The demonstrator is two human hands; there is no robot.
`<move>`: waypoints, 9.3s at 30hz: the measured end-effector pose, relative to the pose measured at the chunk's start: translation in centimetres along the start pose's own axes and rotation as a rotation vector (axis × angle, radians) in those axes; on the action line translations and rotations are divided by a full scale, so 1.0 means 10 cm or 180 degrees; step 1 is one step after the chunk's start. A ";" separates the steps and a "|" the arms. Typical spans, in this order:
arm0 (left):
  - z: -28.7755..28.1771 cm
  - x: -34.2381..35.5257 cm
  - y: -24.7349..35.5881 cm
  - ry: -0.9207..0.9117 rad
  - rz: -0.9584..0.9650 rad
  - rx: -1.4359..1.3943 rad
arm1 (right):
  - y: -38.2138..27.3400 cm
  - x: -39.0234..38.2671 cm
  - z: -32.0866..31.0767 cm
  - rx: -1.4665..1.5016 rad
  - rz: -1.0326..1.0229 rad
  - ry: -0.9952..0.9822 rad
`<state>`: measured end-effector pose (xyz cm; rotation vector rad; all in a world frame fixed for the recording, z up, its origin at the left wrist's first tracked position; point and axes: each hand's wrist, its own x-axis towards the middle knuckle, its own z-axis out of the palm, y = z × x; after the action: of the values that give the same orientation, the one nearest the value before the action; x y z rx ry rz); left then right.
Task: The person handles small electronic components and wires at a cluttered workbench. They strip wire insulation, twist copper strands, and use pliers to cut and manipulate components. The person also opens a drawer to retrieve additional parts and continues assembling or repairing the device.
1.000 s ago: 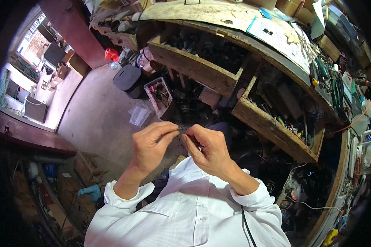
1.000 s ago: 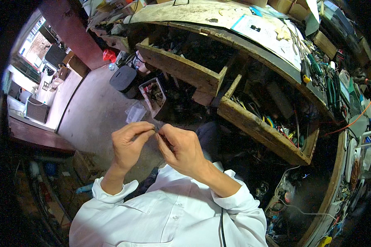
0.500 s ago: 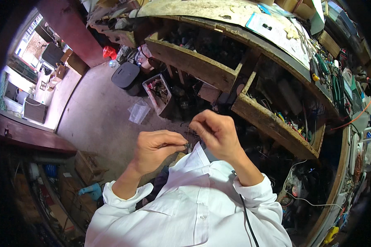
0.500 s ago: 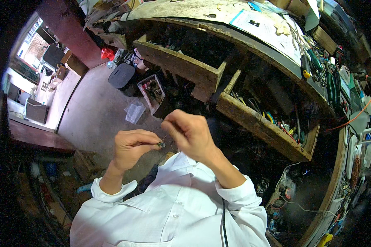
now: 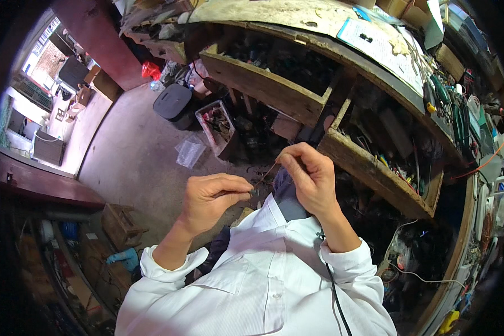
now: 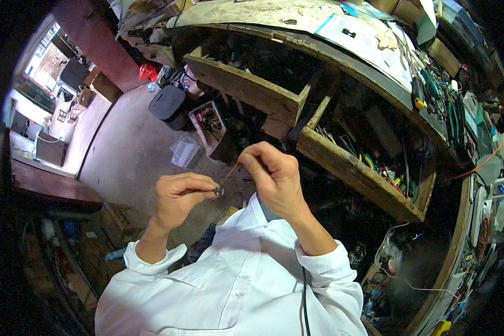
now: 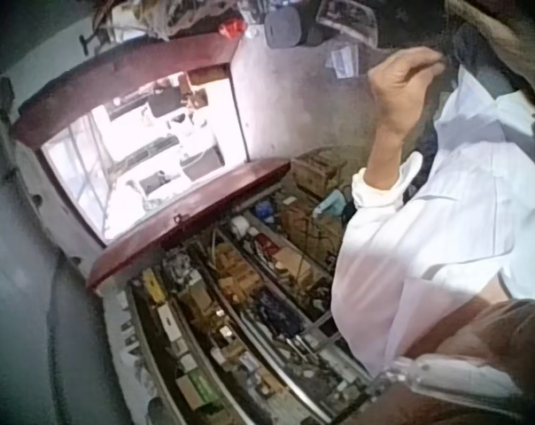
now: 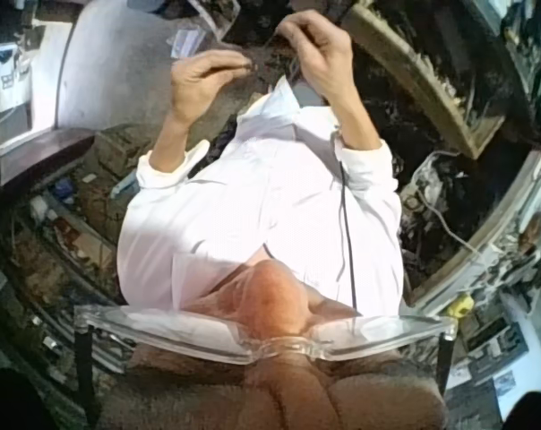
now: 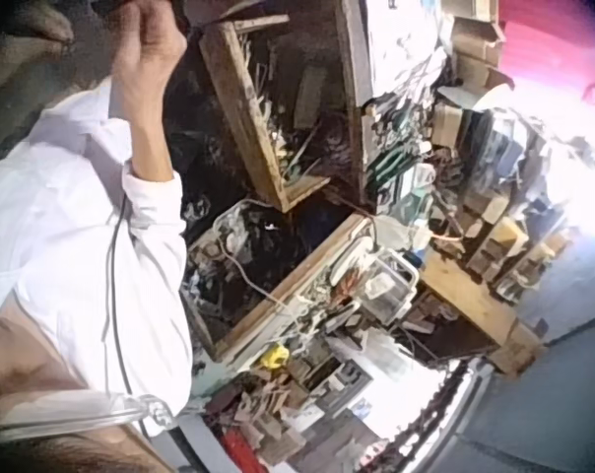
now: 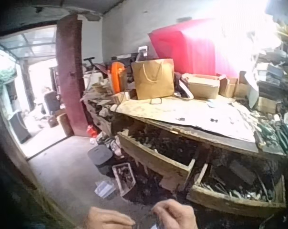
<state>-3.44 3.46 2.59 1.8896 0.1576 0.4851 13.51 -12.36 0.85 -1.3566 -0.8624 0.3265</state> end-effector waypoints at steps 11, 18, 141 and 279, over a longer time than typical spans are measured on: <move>-0.04 0.02 -0.25 0.1314 -0.0360 -0.0983 | -0.18 -0.23 -0.01 -0.0319 -0.0350 -0.1705; 0.02 -0.03 -0.17 0.0397 -0.0571 -0.0378 | -0.37 -0.02 -0.04 -0.0210 -0.0388 -0.0545; -0.19 0.47 -0.39 0.0311 -0.0009 -0.2714 | -0.34 0.16 -1.45 0.2686 0.0511 0.1324; 0.61 1.40 0.06 -0.2323 -0.0945 0.0101 | -0.52 0.40 -0.96 -0.1490 -0.0333 -0.0897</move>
<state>11.64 2.71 4.95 1.9161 -0.0419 -0.4170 21.50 -17.77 7.35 -1.7128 -1.2972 0.2450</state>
